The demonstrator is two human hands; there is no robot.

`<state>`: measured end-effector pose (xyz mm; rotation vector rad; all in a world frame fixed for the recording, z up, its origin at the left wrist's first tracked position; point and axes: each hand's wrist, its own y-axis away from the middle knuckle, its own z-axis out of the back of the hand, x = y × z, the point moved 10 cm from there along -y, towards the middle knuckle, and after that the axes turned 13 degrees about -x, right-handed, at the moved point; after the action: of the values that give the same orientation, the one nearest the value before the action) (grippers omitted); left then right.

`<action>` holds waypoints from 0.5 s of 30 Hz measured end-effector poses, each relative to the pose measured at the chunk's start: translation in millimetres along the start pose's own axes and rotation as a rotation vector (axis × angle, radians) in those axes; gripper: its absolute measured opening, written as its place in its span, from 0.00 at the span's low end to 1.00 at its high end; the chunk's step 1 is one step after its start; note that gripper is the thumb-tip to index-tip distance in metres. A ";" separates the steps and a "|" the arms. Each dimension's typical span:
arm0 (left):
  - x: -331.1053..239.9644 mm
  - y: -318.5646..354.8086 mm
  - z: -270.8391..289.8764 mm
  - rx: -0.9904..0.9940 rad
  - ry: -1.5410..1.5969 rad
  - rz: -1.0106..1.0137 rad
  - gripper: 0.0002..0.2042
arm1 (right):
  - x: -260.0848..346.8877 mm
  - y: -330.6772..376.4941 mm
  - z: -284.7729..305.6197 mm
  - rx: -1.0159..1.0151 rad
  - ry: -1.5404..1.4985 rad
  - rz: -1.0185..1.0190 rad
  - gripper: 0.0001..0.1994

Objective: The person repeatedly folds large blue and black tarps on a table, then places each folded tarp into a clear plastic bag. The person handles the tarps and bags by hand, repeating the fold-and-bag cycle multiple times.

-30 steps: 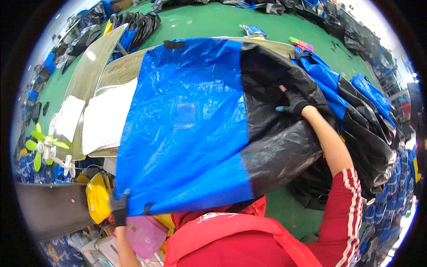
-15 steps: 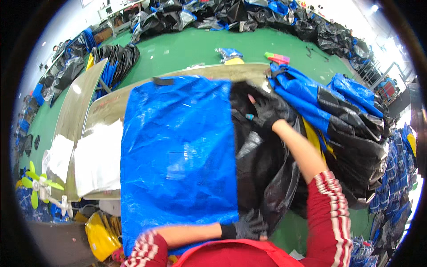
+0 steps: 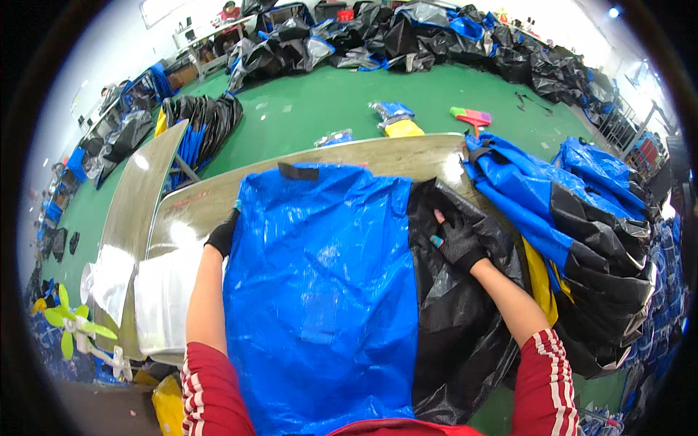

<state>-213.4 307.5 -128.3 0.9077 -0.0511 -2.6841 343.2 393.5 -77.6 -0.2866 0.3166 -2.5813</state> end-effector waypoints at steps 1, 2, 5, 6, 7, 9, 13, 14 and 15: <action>20.9 -8.4 -23.5 0.156 0.536 0.311 0.24 | 2.1 -1.4 2.6 -0.028 0.061 -0.005 0.35; 14.3 -3.0 -53.8 0.371 1.085 0.571 0.24 | 2.0 -1.6 4.6 -0.024 0.024 -0.030 0.34; 1.6 -24.9 -7.0 -0.229 0.857 0.274 0.26 | 3.1 -1.9 6.8 0.075 -0.036 0.006 0.34; -24.3 -22.1 14.2 -0.335 0.713 0.037 0.25 | 7.9 -2.2 14.0 0.038 -0.009 0.102 0.31; -29.1 -8.9 44.9 -0.534 0.643 -0.051 0.23 | -7.6 -1.8 20.2 0.041 -0.002 0.053 0.29; -3.0 16.9 82.4 -0.793 0.948 0.033 0.19 | -36.9 4.1 22.7 0.099 -0.060 -0.016 0.25; 27.0 22.6 97.5 -0.774 0.074 -0.028 0.18 | -61.1 16.9 15.4 0.034 -0.070 0.193 0.20; 48.2 3.9 82.5 -0.564 0.297 0.069 0.19 | -61.6 18.1 12.0 0.029 -0.097 0.235 0.20; 51.3 -8.3 69.4 -0.417 0.658 0.035 0.23 | -65.6 17.0 9.7 0.010 -0.032 0.191 0.20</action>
<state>-295.8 295.7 -104.0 1.5465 0.5991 -2.1072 409.0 411.7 -82.3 -0.2801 0.3043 -2.3878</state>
